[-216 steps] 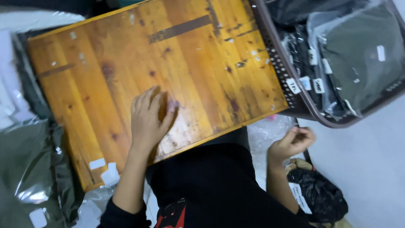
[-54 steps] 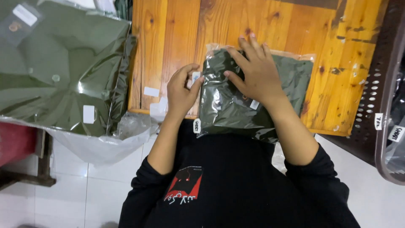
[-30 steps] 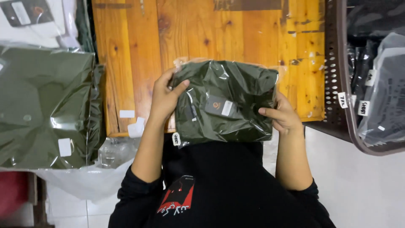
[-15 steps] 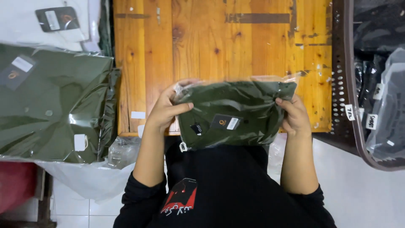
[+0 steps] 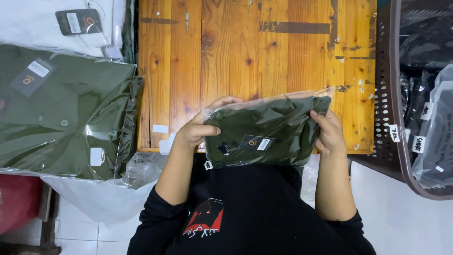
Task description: Folding green shirts and placing them into plastic adhesive bags for shipping.
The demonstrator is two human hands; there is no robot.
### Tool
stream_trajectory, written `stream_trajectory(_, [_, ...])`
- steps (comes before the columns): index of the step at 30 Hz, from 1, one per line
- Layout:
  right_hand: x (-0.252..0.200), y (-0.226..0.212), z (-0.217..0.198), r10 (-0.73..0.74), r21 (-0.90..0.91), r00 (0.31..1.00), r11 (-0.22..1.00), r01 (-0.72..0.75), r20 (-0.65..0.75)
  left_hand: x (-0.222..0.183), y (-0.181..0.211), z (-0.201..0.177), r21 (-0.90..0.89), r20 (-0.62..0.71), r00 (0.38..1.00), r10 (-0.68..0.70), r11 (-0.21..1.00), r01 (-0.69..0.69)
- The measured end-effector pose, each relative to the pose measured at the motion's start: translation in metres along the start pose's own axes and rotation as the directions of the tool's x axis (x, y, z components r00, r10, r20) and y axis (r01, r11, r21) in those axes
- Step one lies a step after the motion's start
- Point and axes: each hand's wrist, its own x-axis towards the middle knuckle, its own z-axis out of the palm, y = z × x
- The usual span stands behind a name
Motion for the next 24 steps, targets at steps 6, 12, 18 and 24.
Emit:
stream_trajectory(6, [0.016,0.017,-0.018,0.024,0.022,1.000,0.999,-0.025,0.013,0.003,-0.012,-0.031,-0.060,0.077,0.996,0.041,0.998,-0.036])
stream_trajectory(12, [0.021,0.018,-0.018,0.049,0.027,0.999,0.998,-0.049,0.016,0.013,-0.018,-0.059,0.028,0.139,0.990,0.010,1.000,-0.014])
stream_trajectory(18, [0.025,0.018,-0.016,0.080,0.036,0.997,0.996,-0.080,0.006,0.019,-0.027,-0.053,0.045,0.104,0.989,0.102,0.993,-0.108])
stream_trajectory(24, [0.027,0.022,-0.022,0.117,0.035,0.993,0.993,-0.116,-0.032,0.032,-0.042,-0.070,0.164,0.028,0.985,0.172,0.971,-0.174])
